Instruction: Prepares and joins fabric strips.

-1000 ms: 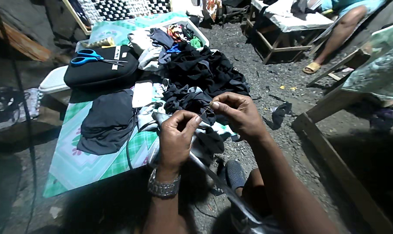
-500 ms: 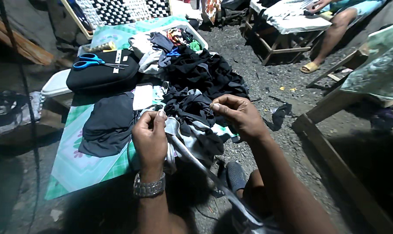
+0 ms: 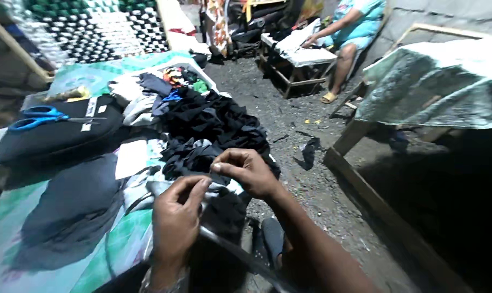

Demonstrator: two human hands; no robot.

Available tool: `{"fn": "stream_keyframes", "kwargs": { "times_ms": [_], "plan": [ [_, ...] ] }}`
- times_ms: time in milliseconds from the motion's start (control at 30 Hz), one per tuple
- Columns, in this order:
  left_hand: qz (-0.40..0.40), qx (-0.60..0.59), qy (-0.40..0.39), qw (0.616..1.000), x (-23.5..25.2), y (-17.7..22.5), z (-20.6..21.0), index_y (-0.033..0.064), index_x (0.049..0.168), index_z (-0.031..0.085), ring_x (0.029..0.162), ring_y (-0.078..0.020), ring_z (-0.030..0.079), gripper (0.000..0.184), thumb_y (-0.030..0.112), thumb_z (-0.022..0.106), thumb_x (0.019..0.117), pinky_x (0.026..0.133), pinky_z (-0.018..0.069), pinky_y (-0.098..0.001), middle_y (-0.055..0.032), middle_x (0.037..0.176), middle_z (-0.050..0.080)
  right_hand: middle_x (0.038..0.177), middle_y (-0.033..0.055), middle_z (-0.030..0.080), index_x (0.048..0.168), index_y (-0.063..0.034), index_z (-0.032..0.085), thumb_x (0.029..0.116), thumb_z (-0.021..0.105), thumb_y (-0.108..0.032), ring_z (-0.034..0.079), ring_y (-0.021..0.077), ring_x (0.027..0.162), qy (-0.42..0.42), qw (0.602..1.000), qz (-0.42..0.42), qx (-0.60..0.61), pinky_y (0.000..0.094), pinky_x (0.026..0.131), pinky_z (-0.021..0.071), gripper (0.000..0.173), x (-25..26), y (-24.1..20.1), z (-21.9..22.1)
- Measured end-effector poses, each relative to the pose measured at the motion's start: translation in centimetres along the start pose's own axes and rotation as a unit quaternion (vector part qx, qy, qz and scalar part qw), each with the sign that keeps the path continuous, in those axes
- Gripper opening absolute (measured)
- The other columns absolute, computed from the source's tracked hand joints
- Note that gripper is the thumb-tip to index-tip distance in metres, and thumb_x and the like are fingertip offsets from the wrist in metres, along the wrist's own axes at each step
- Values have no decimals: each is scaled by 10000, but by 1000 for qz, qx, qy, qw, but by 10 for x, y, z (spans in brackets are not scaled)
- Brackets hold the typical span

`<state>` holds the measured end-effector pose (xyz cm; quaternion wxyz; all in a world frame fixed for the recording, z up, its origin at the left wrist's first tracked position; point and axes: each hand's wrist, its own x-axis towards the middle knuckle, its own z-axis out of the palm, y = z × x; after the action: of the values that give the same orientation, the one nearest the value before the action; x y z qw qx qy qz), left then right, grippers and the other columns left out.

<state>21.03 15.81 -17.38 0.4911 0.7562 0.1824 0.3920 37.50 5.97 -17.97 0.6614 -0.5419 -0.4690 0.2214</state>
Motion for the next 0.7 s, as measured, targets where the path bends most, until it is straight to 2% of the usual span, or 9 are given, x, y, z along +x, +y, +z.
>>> {"fn": "stream_keyframes", "kwargs": {
  "times_ms": [133,200,333,500,700],
  "plan": [
    [-19,-53,11,998,1,0,-15,65,976,748,513,-90,552,102,140,678,970,434,470,-225,-20,795,690,722,26,638,1005,-51,748,972,697,-163,524,71,588,-7,1000,16,1,257,571,466,127,3,4,1],
    [-23,-86,17,996,2,-1,-19,62,972,741,500,-83,535,104,129,661,976,421,459,-215,-23,807,689,743,28,654,1011,-53,749,975,698,-170,537,71,602,-8,1000,24,-1,258,585,476,133,3,4,0],
    [-38,-127,30,991,3,-1,-21,74,969,733,510,-71,527,106,139,650,989,444,466,-209,-22,804,675,831,45,694,1035,-50,744,988,675,-161,597,89,669,-18,1000,15,4,265,624,522,138,2,4,-4],
    [-42,-162,38,985,4,-3,-22,36,975,726,497,-97,506,93,102,661,983,452,469,-233,-76,785,657,832,33,681,1036,-69,742,985,675,-183,574,83,665,-14,998,20,54,246,604,496,141,3,6,-3],
    [-47,-175,42,982,3,-2,-26,31,987,725,493,-100,487,99,109,664,985,450,461,-237,-83,768,630,798,14,656,1040,-99,755,972,701,-213,475,33,565,4,991,47,124,188,512,402,143,1,5,-3]
  ]
}}
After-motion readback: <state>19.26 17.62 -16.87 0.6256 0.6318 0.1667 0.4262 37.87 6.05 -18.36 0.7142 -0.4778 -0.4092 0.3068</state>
